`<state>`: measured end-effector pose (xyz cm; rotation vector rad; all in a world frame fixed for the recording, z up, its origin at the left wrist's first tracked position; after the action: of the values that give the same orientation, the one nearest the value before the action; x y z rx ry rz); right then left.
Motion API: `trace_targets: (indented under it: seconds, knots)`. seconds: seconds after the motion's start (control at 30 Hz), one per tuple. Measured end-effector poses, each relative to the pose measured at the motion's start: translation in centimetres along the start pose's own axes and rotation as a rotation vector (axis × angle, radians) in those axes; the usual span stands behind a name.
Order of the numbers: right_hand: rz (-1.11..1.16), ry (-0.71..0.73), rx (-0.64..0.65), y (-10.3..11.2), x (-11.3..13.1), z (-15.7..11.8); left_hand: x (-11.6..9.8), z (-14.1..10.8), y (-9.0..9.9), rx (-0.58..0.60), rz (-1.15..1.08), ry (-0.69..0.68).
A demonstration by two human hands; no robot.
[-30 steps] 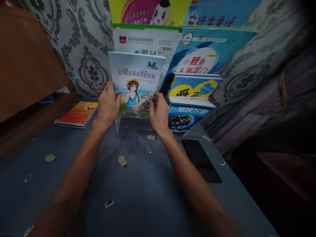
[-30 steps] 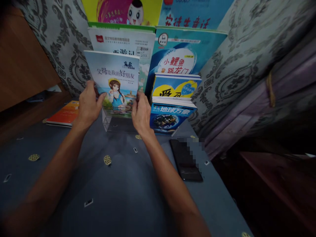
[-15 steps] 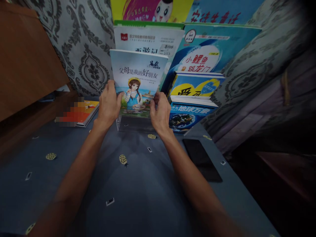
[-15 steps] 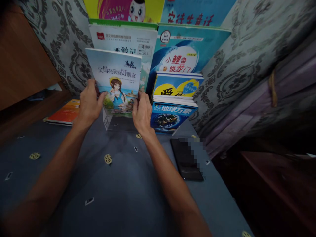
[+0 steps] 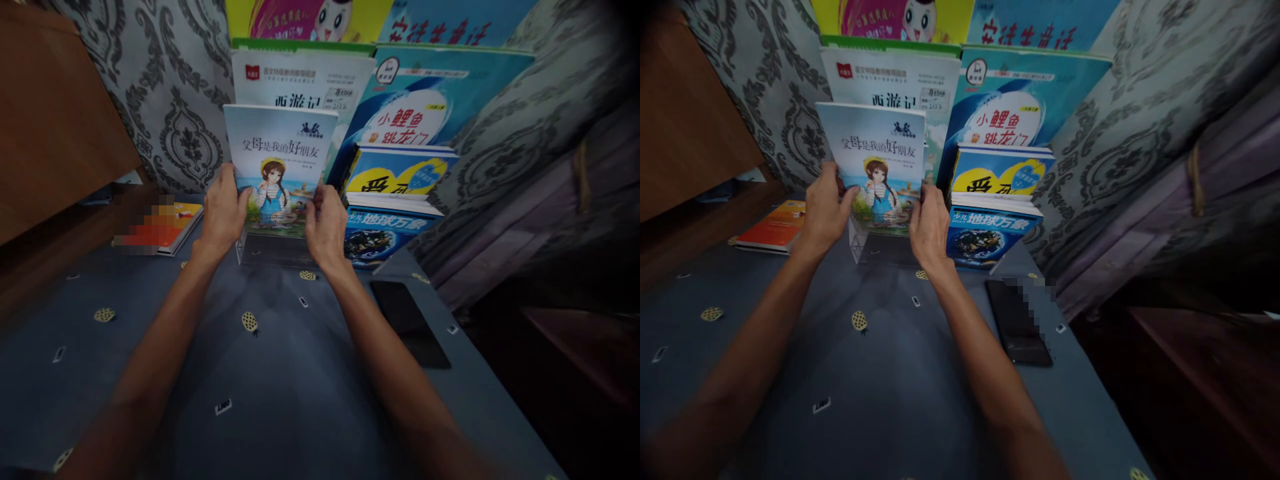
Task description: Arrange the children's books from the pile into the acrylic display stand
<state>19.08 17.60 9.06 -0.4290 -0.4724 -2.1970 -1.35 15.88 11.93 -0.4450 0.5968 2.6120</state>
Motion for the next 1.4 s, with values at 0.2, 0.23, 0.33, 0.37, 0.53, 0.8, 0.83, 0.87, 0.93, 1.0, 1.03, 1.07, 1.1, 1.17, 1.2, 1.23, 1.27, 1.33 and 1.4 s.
trace_targets:
  seconds: [0.2,0.23,0.33,0.37,0.53,0.8,0.83,0.87,0.93,1.0,1.03,1.07,1.1,1.17,1.2,1.23,1.27,1.33,1.4]
  knots:
    - [-0.041,-0.041,0.006,-0.4,-0.2,-0.4,0.1,-0.3,-0.4,-0.005,0.018,-0.005]
    - [-0.049,-0.042,0.003,-0.5,-0.2,-0.4,0.1,-0.3,-0.5,-0.004,0.019,-0.004]
    - [-0.083,-0.042,-0.02,-0.6,-0.1,-0.4,0.0,-0.3,-0.4,-0.01,0.014,-0.015]
    - [-0.094,-0.041,-0.031,-0.6,-0.1,-0.4,0.0,-0.3,-0.4,-0.013,0.013,-0.021]
    - [-0.072,-0.037,-0.035,-0.7,0.0,-0.6,-0.3,-0.4,-0.2,0.004,0.009,-0.016]
    - [-0.066,-0.048,-0.016,-0.7,0.4,-0.7,-0.5,-0.6,-0.3,0.04,0.02,0.013]
    - [-0.062,-0.039,-0.022,-0.7,0.3,-0.7,-0.5,-0.6,-0.3,0.043,0.019,0.012]
    - [-0.058,-0.032,-0.027,-0.7,0.3,-0.7,-0.5,-0.6,-0.3,0.043,0.017,0.01]
    - [-0.051,-0.026,-0.028,-0.7,0.2,-0.7,-0.5,-0.7,-0.3,0.033,0.02,-0.003]
    - [-0.05,-0.023,-0.023,-0.7,0.0,-0.7,-0.6,-0.7,-0.3,0.016,0.042,-0.017]
    - [-0.052,-0.02,-0.024,-0.7,0.0,-0.7,-0.6,-0.7,-0.2,0.012,0.059,-0.019]
    - [-0.055,-0.016,-0.029,-0.7,-0.1,-0.7,-0.7,-0.8,-0.2,0.014,0.08,-0.017]
    - [-0.059,-0.011,-0.035,-0.8,-0.1,-0.7,-0.7,-0.8,-0.1,0.021,0.101,-0.012]
    - [-0.068,-0.003,-0.04,-0.8,-0.1,-0.7,-0.8,-0.8,0.0,0.051,0.135,0.0]
    - [-0.074,-0.004,-0.038,-0.8,0.0,-0.7,-0.8,-0.8,0.1,0.07,0.144,0.008]
    - [-0.081,-0.008,-0.033,-0.8,0.0,-0.8,-0.9,-0.8,0.1,0.089,0.147,0.016]
    - [-0.087,-0.013,-0.027,-0.8,0.0,-0.8,-0.9,-0.8,0.2,0.101,0.141,0.025]
    - [-0.089,-0.023,-0.014,-0.8,0.1,-0.8,-1.2,-0.8,0.3,0.091,0.112,0.034]
    - [-0.077,-0.026,-0.006,-0.9,0.1,-0.8,-1.5,-0.7,0.6,0.042,0.072,0.027]
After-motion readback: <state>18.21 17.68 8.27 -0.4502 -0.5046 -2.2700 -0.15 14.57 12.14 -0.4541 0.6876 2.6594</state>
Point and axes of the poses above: each hand's wrist, its own z-axis towards the middle knuckle, its own y-axis out of the back of the hand, x = y × z, the point moved 1 cm from there along z, towards the middle knuckle, and after that the axes turned 14 degrees about -x, right-handed, at the moved point
